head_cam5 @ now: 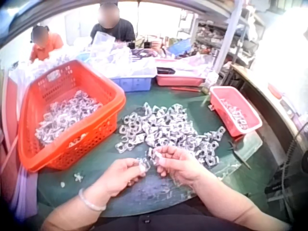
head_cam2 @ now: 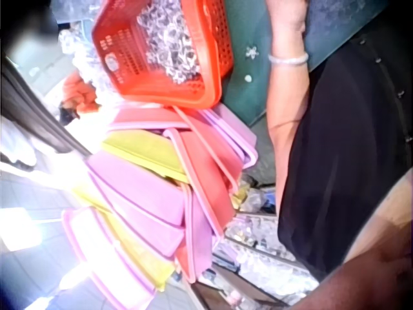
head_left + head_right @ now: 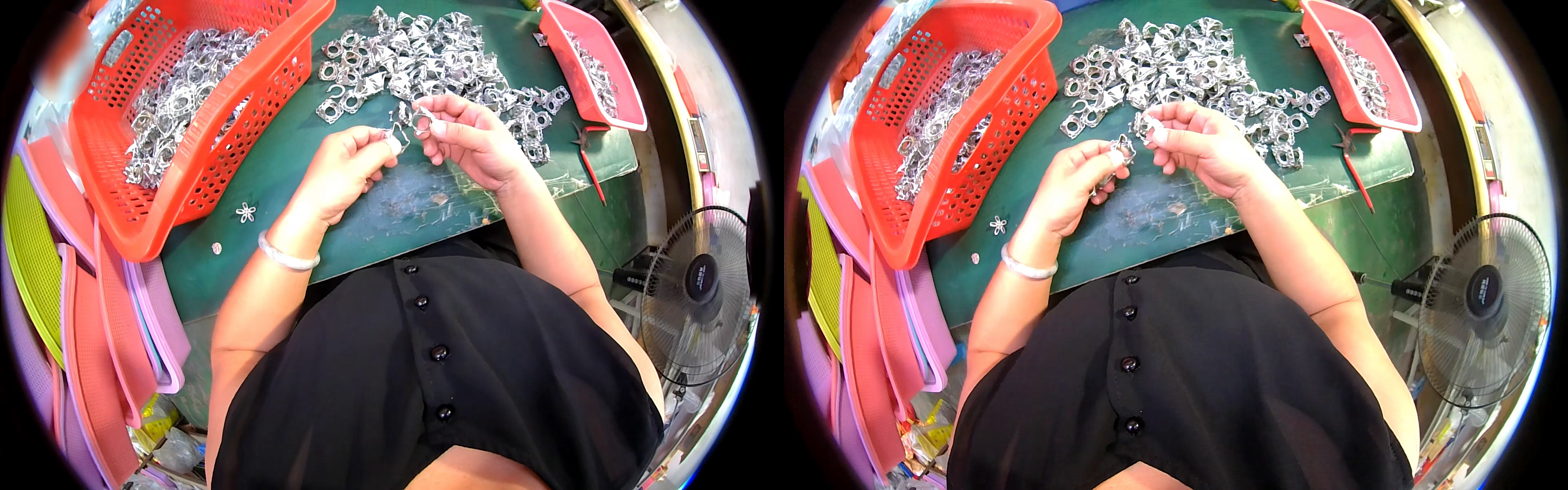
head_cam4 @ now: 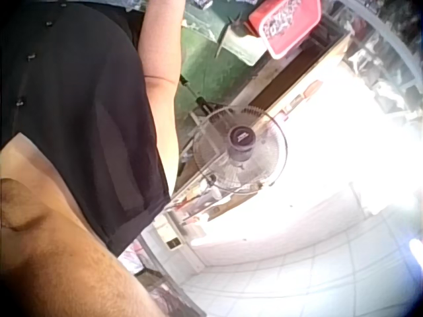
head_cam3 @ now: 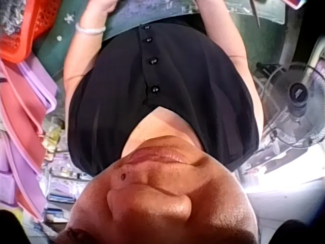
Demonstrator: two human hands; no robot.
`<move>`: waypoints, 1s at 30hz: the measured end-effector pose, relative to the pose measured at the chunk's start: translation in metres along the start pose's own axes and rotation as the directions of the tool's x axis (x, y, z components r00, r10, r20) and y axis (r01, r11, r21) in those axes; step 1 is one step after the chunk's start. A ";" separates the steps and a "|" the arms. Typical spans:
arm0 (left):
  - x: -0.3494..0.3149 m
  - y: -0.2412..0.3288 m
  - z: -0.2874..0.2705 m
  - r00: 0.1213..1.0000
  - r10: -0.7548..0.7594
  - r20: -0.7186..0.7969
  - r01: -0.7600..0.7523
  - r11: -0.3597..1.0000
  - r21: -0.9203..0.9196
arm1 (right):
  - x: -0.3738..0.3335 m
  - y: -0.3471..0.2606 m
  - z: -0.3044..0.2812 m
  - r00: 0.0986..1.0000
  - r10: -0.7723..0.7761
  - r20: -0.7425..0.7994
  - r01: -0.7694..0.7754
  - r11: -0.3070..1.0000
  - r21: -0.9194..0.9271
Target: The person repeatedly picks up small silver metal parts from a green table, inspects them by turning them over in both hands, and places them into a red basket. The process continues throughout the clip with no other tools used.
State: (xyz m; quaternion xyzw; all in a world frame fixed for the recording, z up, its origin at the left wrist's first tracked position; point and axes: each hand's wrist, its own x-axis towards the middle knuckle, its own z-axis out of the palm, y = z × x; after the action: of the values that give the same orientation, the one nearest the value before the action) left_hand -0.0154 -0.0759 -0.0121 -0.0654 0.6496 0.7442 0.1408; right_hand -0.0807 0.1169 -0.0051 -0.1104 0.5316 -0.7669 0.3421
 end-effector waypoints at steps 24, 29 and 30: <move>-0.004 0.000 0.001 0.966 0.259 -0.005 -0.255 0.954 0.160 | -0.011 -0.002 0.018 0.922 -0.368 0.124 0.373 0.750 -0.546; -0.006 -0.001 0.003 0.991 0.134 0.004 -0.134 0.989 -0.055 | -0.010 -0.001 0.025 0.885 -0.436 0.162 0.431 0.640 -0.636; -0.005 -0.001 0.003 0.993 0.118 0.001 -0.118 0.988 -0.097 | -0.010 -0.001 0.027 0.881 -0.444 0.166 0.434 0.616 -0.658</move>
State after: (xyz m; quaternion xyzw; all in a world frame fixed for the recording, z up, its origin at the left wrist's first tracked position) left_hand -0.0098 -0.0739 -0.0113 -0.0311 0.6153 0.7819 0.0954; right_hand -0.0591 0.1038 0.0085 -0.3486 0.7323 -0.5800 0.0764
